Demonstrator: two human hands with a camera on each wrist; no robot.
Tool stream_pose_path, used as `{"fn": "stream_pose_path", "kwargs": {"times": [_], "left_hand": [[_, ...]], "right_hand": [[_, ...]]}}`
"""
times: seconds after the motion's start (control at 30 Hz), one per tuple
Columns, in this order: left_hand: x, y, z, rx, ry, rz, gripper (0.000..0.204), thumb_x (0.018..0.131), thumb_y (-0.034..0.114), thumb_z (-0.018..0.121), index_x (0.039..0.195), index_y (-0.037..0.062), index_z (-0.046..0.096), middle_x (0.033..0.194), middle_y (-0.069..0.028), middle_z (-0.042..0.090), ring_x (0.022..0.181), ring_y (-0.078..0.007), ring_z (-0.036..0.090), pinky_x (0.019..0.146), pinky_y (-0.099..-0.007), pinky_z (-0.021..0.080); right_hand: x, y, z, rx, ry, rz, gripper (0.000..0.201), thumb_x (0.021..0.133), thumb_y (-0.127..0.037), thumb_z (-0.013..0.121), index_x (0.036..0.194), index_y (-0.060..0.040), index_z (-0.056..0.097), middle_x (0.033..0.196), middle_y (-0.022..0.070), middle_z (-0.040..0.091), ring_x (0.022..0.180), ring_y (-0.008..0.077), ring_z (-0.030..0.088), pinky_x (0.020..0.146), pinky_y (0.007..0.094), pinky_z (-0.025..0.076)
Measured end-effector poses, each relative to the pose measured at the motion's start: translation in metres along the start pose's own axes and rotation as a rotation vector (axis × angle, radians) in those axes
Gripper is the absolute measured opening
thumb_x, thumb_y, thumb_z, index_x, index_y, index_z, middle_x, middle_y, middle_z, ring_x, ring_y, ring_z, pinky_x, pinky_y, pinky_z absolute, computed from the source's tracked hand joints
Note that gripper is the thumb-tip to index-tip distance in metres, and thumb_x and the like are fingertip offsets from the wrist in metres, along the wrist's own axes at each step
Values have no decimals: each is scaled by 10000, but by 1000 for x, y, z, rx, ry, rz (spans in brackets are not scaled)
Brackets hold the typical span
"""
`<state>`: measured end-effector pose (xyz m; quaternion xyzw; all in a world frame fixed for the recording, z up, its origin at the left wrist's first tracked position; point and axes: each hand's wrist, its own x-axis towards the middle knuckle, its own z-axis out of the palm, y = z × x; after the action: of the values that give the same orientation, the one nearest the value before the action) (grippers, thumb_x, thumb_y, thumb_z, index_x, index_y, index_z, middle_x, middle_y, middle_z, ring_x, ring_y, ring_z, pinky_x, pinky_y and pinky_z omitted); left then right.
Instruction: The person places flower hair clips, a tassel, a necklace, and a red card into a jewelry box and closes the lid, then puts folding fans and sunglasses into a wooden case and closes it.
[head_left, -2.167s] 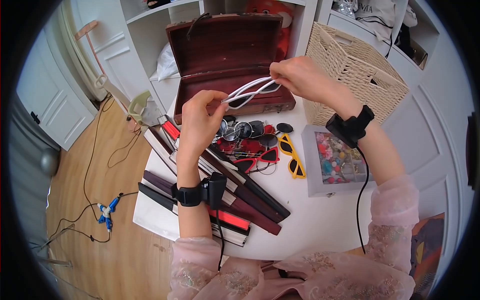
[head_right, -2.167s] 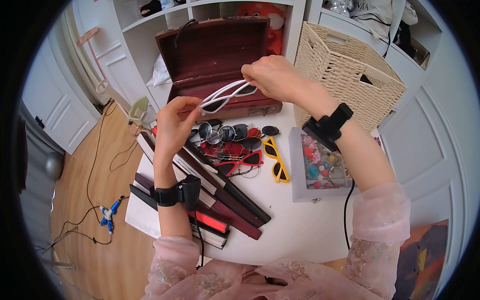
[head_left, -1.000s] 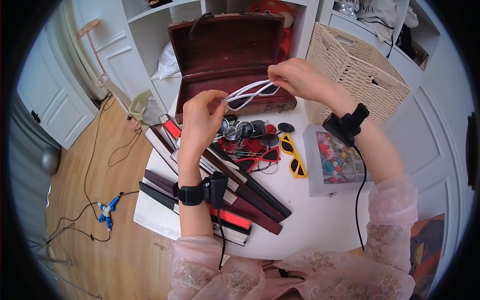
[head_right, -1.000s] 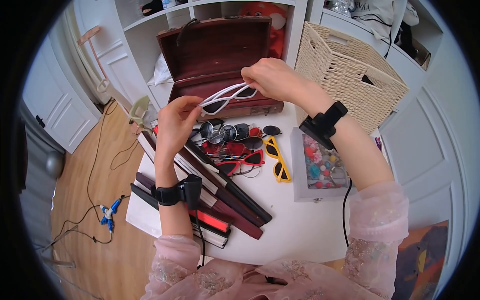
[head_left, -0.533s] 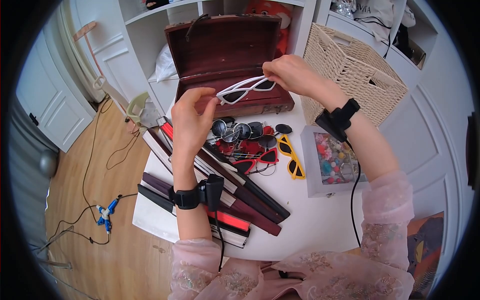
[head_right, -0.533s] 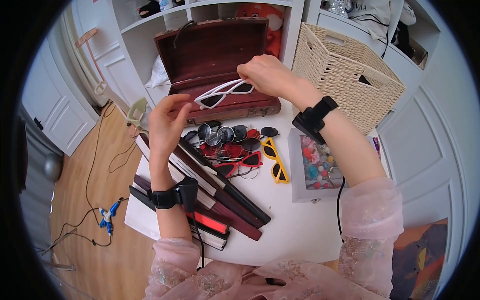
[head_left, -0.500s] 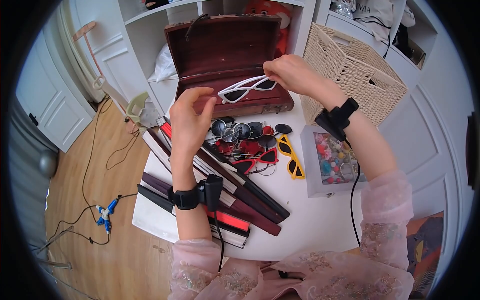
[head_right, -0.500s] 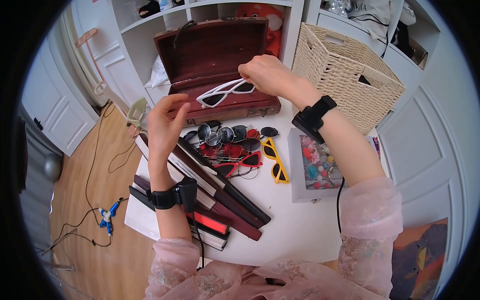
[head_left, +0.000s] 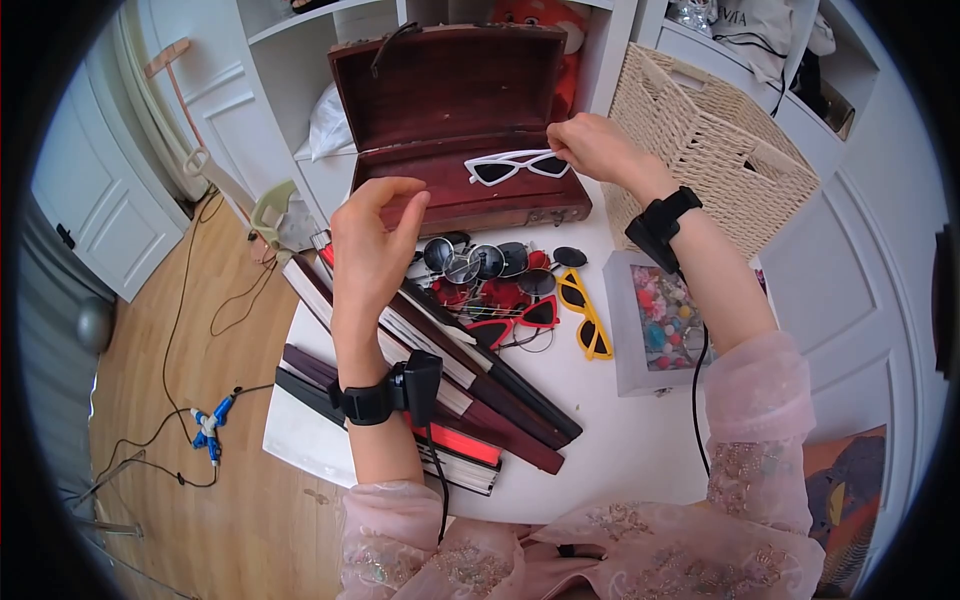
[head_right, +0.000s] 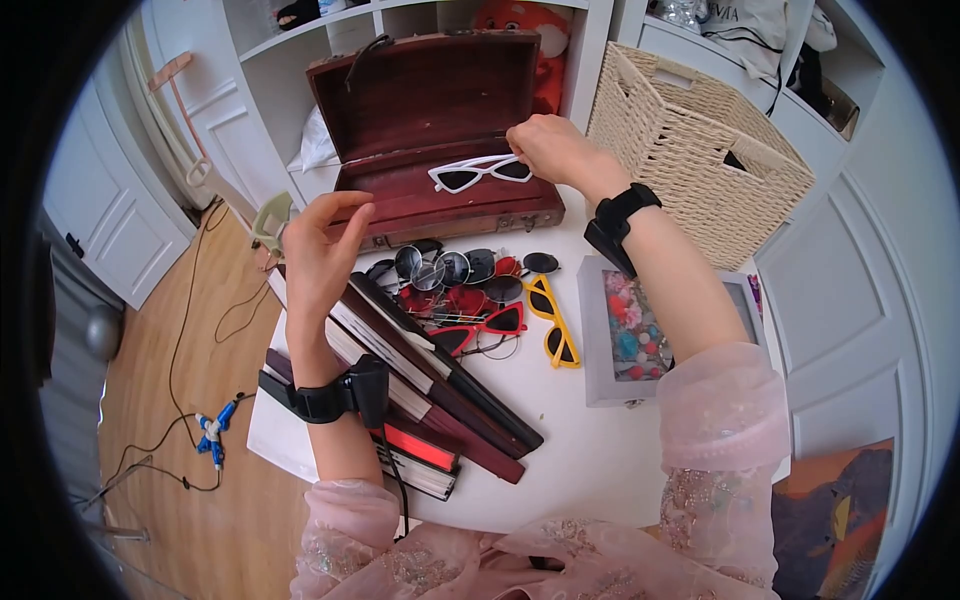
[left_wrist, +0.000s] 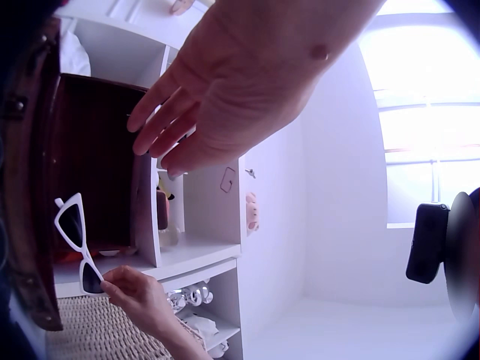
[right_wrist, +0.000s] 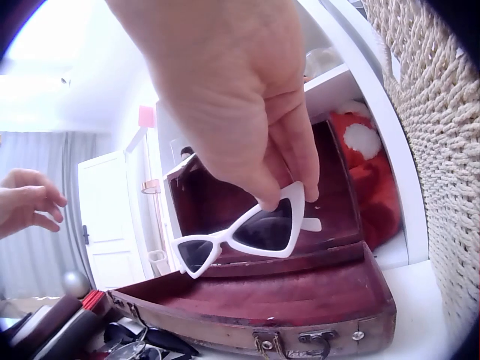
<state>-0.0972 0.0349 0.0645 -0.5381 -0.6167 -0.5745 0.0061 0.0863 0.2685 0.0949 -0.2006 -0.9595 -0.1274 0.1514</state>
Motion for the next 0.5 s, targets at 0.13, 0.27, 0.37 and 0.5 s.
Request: {"fn": "stream_pose_path", "kwargs": {"times": [0.13,0.27,0.37,0.5], "left_hand": [[0,-4,0,43,-3,33,140,795,77,640,899,-17,646,845,-131,652,766,-232,648,696,-303,495],[0,-5,-2,49,2,23,134,793,77,639,890,-15,647,834,-134,651,759,-239,644,693,-306,494],[1,-7,-4,73,13,42,129,793,74,638,884,-17,647,828,-135,652,754,-242,647,694,-306,494],[1,-5,-4,41,10,44,129,794,76,637,881,-20,646,823,-135,653,748,-244,648,692,-306,494]], "right_hand": [[-1,5,7,1,14,-8,43,762,-73,599,781,-37,586,698,141,610,721,328,601,639,417,466],[-2,8,7,14,19,1,40,755,-71,599,766,-38,579,684,149,601,712,339,596,635,423,459],[-3,7,6,13,10,24,51,724,-46,570,737,-22,613,713,164,621,741,343,609,647,424,471],[-8,6,5,-3,-5,39,53,721,-43,567,733,-23,614,714,161,622,742,339,611,649,423,472]]}}
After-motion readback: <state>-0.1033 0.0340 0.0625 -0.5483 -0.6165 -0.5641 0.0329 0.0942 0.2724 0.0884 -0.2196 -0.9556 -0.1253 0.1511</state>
